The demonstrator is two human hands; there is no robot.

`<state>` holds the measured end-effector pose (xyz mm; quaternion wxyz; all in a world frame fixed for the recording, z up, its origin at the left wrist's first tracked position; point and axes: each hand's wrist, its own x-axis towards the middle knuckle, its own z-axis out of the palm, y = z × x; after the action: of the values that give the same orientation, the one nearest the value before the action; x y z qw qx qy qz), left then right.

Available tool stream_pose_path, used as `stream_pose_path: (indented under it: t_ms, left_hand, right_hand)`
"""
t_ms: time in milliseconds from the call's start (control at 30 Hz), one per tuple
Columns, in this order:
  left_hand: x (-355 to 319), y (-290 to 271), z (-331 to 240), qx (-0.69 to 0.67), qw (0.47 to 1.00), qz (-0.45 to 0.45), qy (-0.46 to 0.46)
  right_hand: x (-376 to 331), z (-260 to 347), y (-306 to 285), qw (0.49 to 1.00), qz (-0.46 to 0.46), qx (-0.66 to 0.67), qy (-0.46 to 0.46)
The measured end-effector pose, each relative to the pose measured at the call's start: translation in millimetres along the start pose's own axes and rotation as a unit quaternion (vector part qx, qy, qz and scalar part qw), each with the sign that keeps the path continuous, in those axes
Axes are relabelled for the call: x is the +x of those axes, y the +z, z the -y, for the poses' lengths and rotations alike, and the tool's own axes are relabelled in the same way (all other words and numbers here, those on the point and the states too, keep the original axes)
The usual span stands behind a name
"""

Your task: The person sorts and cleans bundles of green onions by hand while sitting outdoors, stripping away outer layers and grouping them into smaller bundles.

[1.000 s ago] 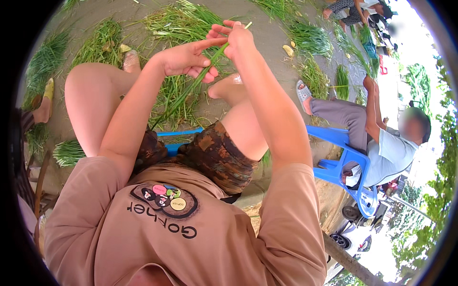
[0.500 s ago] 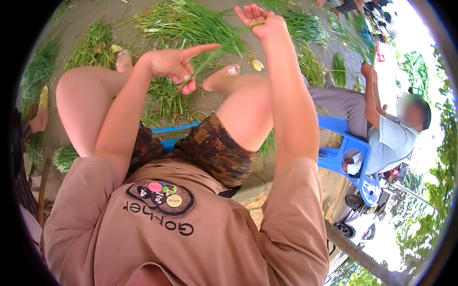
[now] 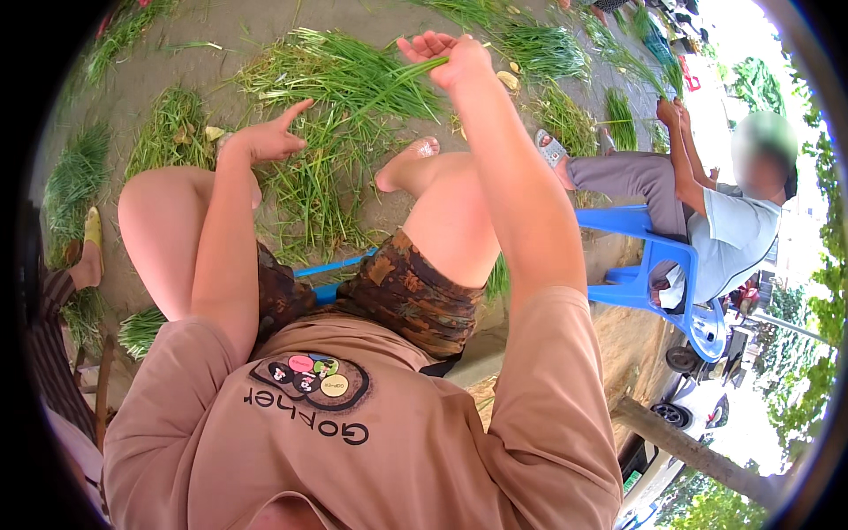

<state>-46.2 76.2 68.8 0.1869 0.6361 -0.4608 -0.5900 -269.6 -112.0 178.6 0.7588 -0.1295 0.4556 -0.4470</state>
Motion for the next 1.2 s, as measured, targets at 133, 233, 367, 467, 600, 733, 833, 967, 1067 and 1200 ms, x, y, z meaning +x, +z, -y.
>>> stream_pose_path:
  t_ms: [133,233,367,467,600,733,833,967,1067,1200]
  left_hand:
    - [15.3,-11.6,25.3,-0.092,0.995,-0.021,0.019]
    - [17.3,-13.9,24.5,-0.071,0.997,-0.027,0.025]
    - [6.6,-22.0,16.3,-0.062,0.996,-0.056,0.04]
    - [-8.0,-23.3,-3.6,-0.087,0.989,-0.089,0.08]
    - [-20.5,-5.5,-46.1,-0.036,0.983,-0.05,0.174]
    - [-15.6,14.6,-63.3,-0.085,0.972,-0.015,0.217]
    - [-14.7,3.3,-55.7,-0.149,0.966,0.019,0.21]
    - [-26.1,-2.5,-53.0,-0.262,0.942,0.108,0.181]
    - [-29.2,6.5,-48.4,-0.277,0.932,0.17,0.16]
    - [-12.4,15.9,-23.9,-0.319,0.92,0.192,0.118]
  right_hand:
    - [-2.1,-15.2,10.6,1.0,-0.004,-0.004,0.018]
    - [-0.6,-21.9,10.8,1.0,-0.001,-0.002,0.013]
    - [3.2,-26.1,7.1,0.999,-0.025,0.028,0.001]
    - [8.6,-31.2,3.4,0.998,-0.056,0.039,-0.003]
    - [12.2,-45.3,10.1,0.998,-0.059,0.034,-0.004]
    - [10.9,-77.5,31.0,0.999,-0.034,-0.002,0.015]
    - [3.1,-89.1,42.9,0.999,-0.027,-0.036,0.021]
    - [0.1,-80.4,38.9,0.998,-0.056,-0.026,0.03]
    - [-5.2,-64.6,32.3,0.994,-0.104,-0.019,0.003]
    - [4.2,-24.4,24.7,0.995,-0.095,0.008,-0.009]
